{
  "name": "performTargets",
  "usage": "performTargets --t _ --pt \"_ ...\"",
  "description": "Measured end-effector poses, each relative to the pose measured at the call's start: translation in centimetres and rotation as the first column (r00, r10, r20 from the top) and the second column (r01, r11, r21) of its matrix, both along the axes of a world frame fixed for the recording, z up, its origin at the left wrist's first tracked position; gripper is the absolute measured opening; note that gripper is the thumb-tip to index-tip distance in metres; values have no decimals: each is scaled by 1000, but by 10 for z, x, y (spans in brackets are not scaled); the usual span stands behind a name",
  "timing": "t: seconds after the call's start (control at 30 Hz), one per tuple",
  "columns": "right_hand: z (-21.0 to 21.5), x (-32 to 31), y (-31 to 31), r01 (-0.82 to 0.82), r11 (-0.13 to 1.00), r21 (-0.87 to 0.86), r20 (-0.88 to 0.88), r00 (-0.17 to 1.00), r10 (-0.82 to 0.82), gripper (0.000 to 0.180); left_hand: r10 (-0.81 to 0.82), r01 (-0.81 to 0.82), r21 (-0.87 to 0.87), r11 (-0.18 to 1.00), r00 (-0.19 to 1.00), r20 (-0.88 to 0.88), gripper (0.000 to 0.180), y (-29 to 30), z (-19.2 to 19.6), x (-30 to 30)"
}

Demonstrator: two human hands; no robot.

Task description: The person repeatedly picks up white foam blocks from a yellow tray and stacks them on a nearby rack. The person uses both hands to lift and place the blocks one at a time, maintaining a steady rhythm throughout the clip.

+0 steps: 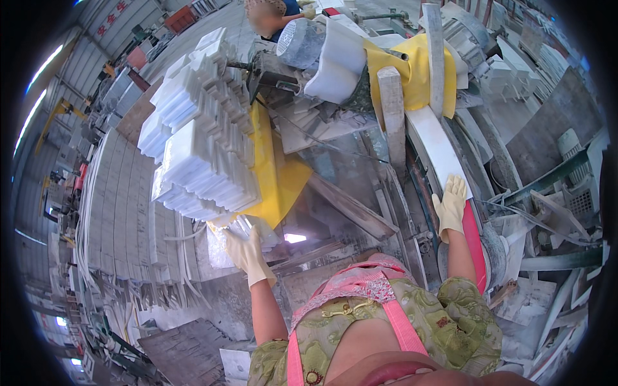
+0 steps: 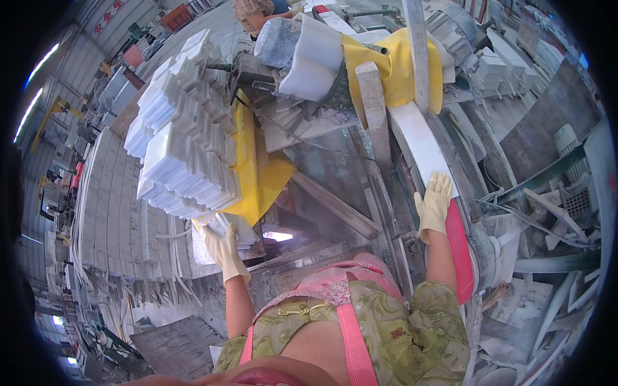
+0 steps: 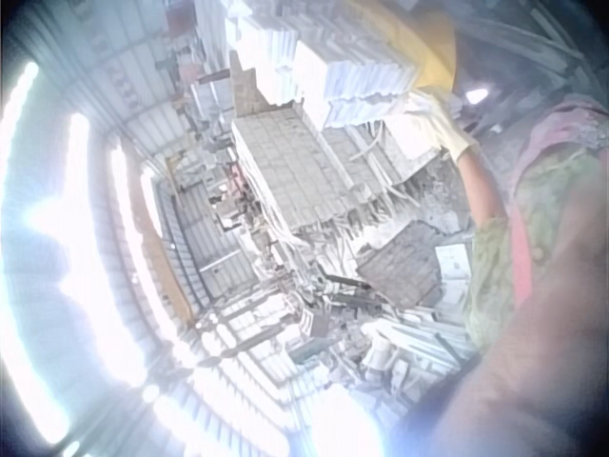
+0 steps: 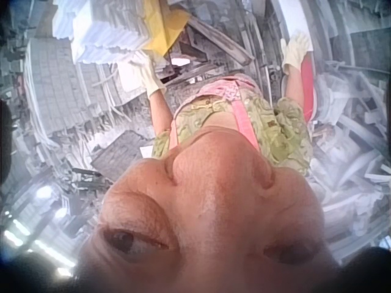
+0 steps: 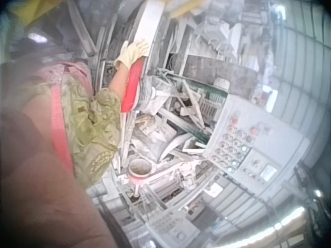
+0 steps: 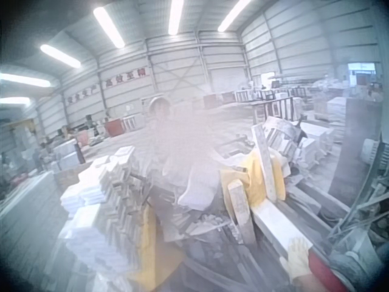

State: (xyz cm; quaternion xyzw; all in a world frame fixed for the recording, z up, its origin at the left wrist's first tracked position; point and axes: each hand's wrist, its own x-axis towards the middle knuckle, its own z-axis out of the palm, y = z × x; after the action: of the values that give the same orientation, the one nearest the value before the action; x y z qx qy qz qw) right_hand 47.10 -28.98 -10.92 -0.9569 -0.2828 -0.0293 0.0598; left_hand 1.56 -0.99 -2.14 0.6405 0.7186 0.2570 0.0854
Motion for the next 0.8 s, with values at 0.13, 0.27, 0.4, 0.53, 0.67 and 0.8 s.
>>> performTargets --t 0.13,0.27,0.4,0.53,0.67,0.8 --pt "3 -4 -2 0 1000 -9 -9 1000 0 89 16 -16 -21 1000 1000 3 96 -2 4 2" --pt "7 -7 -5 -11 1000 4 13 1000 11 89 -2 2 -4 1000 999 34 95 -2 4 2" --pt "3 -10 -7 -9 1000 14 45 999 8 89 2 -2 15 1000 999 32 96 0 0 1" --pt "-8 -2 -18 -59 997 56 6 998 59 85 -2 1 11 1000 1000 26 97 0 0 2" --pt "7 27 -63 -288 908 305 -154 926 346 75 10 -9 -21 1000 999 38 98 -2 5 3" --pt "34 37 -105 -336 923 186 -272 886 377 78 11 -10 -27 1000 999 44 98 -3 7 4"
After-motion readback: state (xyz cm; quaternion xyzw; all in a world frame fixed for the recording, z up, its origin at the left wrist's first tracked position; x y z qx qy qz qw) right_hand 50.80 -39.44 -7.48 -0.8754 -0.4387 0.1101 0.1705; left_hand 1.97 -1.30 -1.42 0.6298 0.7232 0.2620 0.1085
